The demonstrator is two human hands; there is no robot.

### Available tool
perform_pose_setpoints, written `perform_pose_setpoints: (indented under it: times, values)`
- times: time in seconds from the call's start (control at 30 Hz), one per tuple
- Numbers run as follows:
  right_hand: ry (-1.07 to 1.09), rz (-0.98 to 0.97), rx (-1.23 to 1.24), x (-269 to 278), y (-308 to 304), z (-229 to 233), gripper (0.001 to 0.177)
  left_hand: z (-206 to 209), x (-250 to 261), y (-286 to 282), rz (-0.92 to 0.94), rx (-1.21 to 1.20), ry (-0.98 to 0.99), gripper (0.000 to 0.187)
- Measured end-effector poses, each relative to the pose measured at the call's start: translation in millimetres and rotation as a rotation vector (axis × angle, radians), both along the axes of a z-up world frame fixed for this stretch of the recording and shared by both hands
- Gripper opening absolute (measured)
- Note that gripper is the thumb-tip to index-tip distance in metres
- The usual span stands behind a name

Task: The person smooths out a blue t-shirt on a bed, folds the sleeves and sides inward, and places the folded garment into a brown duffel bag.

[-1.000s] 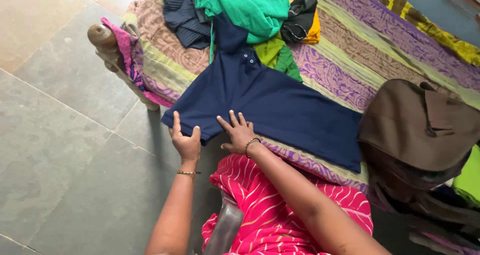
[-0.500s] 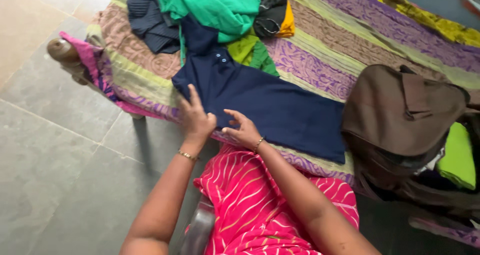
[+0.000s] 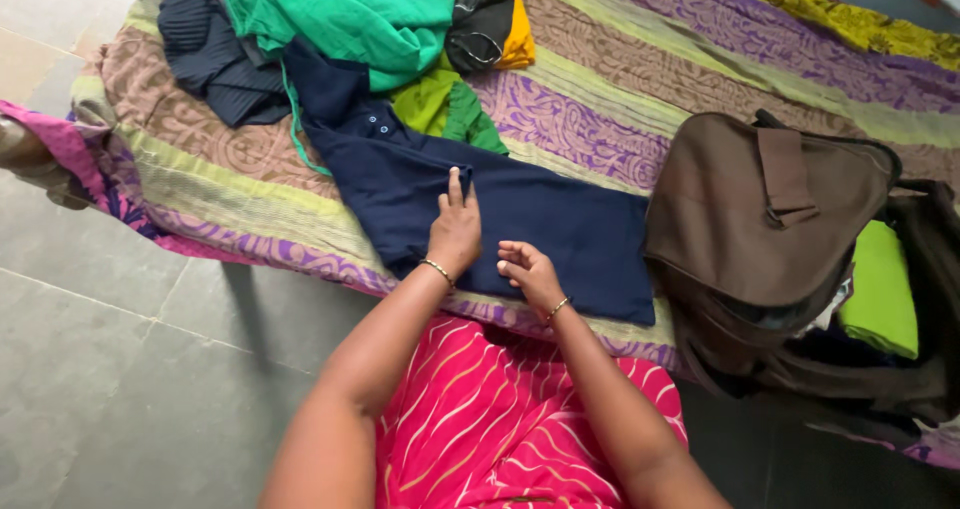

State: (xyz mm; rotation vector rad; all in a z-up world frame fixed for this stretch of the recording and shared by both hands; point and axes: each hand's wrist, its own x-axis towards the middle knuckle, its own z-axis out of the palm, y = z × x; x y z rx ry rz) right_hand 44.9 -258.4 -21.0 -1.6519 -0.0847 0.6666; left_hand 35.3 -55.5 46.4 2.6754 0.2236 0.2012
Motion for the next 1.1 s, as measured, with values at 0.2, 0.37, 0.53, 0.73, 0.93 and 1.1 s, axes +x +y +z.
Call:
perform_pose_setpoints:
  times: [0.2, 0.37, 0.53, 0.73, 0.93, 1.1]
  values:
    - [0.036, -0.114, -0.001, 18, 9, -12, 0.037, 8, 10, -6, -0.065, -0.168, 0.167, 0.102]
    - [-0.559, -0.161, -0.259, 16, 41, 1, 0.039, -29, 10, 24, -0.071, -0.441, 0.003, 0.080]
    - [-1.062, 0.108, -0.486, -5, 85, 35, 0.056, -55, 15, 98, 0.118, -0.350, -0.338, 0.056]
    - [-1.126, 0.392, -0.723, -12, 97, 28, 0.066, -37, 39, 194, 0.699, -0.313, -0.059, 0.076]
    - [-1.129, 0.384, -0.739, -15, 97, 33, 0.064, -30, 85, 242, 0.798, -0.293, -0.080, 0.121]
    - [-1.111, 0.387, -0.713, -14, 98, 38, 0.063, -31, 107, 262, 0.900, -0.452, 0.089, 0.094]
